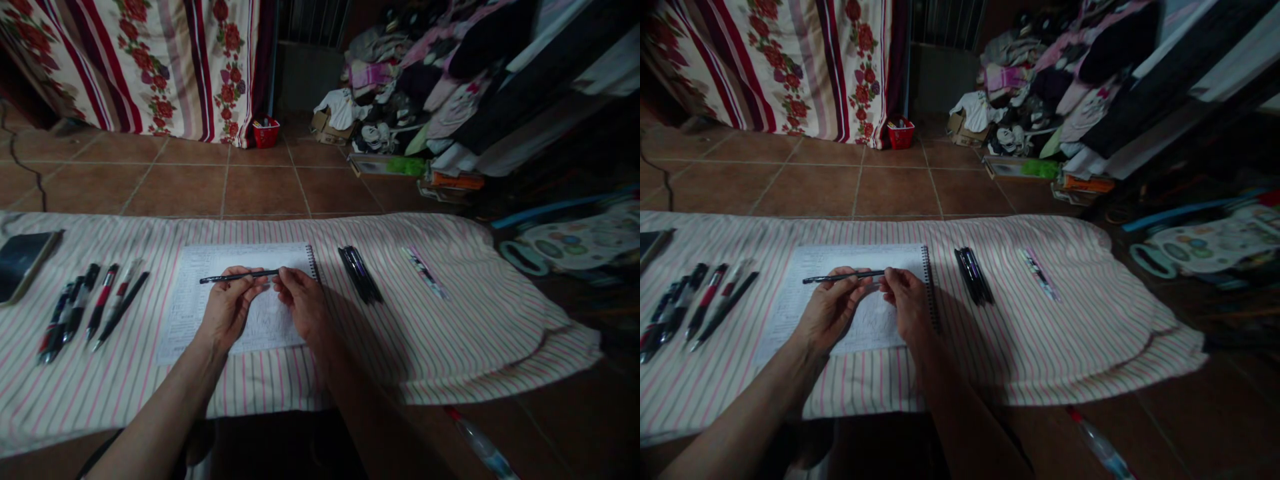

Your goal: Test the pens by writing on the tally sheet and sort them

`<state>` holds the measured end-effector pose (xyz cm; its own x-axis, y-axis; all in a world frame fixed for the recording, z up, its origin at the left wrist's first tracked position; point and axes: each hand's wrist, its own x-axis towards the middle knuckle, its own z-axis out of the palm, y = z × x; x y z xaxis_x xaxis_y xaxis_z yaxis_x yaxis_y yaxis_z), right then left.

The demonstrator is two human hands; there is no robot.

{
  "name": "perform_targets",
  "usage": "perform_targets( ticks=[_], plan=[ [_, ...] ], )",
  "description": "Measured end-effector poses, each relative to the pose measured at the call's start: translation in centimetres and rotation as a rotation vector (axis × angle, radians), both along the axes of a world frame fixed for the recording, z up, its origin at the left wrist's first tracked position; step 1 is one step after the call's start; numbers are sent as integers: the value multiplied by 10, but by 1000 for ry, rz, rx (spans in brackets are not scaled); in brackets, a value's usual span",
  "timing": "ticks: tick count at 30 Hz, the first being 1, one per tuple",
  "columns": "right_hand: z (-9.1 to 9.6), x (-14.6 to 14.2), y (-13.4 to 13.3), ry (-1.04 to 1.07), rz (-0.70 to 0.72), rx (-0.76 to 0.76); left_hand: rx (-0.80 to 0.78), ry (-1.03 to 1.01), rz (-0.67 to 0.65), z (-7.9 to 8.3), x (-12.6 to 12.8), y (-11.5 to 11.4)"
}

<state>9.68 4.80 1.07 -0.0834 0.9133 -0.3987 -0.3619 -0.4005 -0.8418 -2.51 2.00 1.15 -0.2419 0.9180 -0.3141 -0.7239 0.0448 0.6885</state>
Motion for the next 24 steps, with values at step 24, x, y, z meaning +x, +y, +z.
perform_targets(
  ticks=[24],
  plan=[
    [-7, -4, 1, -71, 14, 149, -128, -56, 88, 3, 10, -1]
  ],
)
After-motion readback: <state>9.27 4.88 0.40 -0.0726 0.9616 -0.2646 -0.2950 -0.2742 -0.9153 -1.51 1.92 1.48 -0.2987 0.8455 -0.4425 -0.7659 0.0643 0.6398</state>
